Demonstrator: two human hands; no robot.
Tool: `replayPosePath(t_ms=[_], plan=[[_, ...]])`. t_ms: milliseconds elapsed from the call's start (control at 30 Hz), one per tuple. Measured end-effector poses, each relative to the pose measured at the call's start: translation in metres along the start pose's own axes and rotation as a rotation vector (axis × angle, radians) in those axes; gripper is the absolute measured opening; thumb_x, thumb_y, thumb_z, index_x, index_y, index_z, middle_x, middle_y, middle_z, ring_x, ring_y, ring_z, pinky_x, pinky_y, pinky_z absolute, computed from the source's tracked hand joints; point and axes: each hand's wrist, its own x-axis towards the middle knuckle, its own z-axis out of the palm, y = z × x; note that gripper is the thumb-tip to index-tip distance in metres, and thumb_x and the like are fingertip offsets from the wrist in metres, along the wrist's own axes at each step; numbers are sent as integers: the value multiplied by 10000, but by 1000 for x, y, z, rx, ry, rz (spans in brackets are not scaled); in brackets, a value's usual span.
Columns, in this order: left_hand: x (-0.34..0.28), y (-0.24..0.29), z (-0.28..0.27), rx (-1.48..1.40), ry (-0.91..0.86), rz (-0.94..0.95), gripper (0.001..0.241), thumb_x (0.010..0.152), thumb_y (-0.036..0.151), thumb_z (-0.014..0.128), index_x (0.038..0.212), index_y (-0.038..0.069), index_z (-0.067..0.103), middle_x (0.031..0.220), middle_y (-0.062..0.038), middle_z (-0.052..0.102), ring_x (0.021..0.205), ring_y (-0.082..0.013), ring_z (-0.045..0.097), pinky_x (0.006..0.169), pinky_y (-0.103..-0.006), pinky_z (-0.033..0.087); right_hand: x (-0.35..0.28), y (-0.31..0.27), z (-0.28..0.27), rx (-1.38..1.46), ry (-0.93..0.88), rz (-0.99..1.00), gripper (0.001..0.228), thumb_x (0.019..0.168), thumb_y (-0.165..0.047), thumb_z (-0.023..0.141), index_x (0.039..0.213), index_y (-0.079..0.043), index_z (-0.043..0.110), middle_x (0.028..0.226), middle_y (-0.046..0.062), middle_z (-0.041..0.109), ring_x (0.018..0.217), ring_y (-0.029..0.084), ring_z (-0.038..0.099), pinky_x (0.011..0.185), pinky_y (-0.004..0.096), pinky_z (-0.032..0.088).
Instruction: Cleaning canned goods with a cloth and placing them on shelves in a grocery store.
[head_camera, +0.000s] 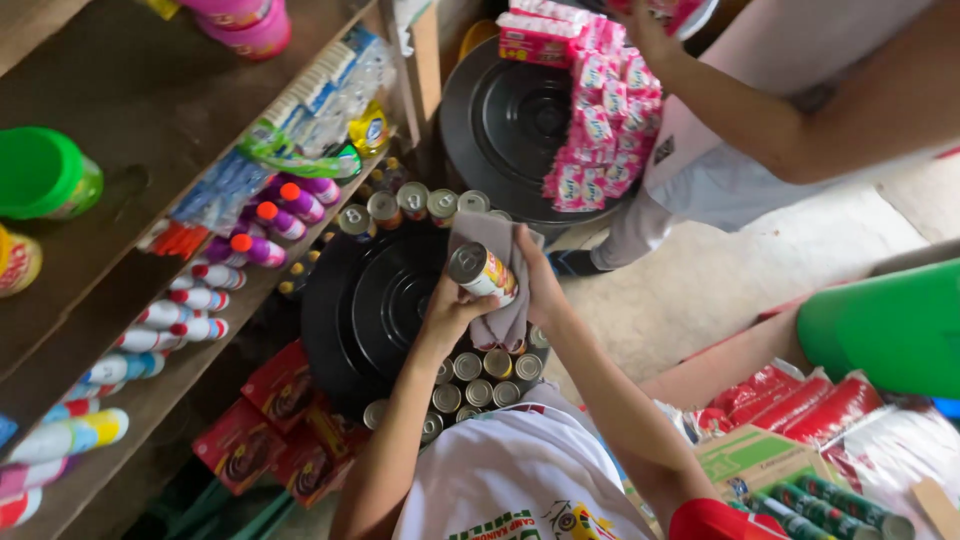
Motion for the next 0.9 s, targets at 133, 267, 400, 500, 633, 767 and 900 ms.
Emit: replayPosePath(t_ms=[133, 267, 400, 500, 633, 767, 900], plan=[[12, -20, -5, 188, 203, 315, 812, 799, 122, 854, 1471, 29, 407, 1402, -113, 541, 1300, -226, 568, 1109, -375, 472, -5, 15, 22, 106, 118, -104, 594, 1055, -526, 444, 1431, -72, 513, 1358, 133, 644, 1237, 288, 617, 1112, 455, 461], [19, -5, -12, 132, 266, 318, 814, 850, 115, 822, 1522, 48, 368, 1446, -115, 529, 1340, -214, 540, 1150, -366, 437, -12, 25, 35, 135, 107, -48, 584, 1044, -507, 420, 1453, -97, 497, 1414, 126, 602, 1282, 289, 587, 1137, 456, 429], [26, -12, -14, 3, 272, 221, 786, 850, 111, 813, 1498, 45, 372, 1401, -109, 553, 1301, -218, 561, 1124, -385, 450, -25, 16, 31, 23, 170, -56, 542, 1048, -433, 442, 1469, -95, 489, 1442, 95, 602, 1306, 264, 583, 1149, 438, 423], [27, -13, -18, -176, 262, 215, 740, 892, 129, 788, 1501, 26, 380, 1388, -119, 570, 1301, -236, 566, 1133, -401, 441, -31, 15, 18, -21, 200, -20, 546, 1051, -428, 470, 1459, -66, 495, 1420, 119, 610, 1273, 276, 597, 1126, 447, 445], [16, 4, -20, -353, 130, 124, 717, 939, 214, 745, 1527, 40, 374, 1365, -159, 629, 1292, -268, 600, 1141, -403, 444, -33, 17, 30, -48, 283, -99, 555, 1040, -453, 492, 1438, -66, 508, 1366, 135, 626, 1218, 282, 622, 1078, 462, 486], [8, -17, -33, -326, 95, 62, 765, 919, 211, 765, 1543, 51, 354, 1403, -129, 609, 1328, -236, 574, 1159, -385, 418, -25, 33, 35, 76, 279, -127, 601, 1016, -515, 478, 1391, -50, 536, 1304, 151, 658, 1153, 300, 651, 1015, 456, 508], [4, -14, -37, -341, 152, 72, 625, 1011, 213, 697, 1527, -27, 440, 1410, -144, 628, 1319, -251, 590, 1160, -394, 432, -32, 59, 15, -518, 334, -350, 528, 1048, -402, 533, 1451, -61, 502, 1335, 132, 617, 1208, 212, 611, 1059, 415, 472]])
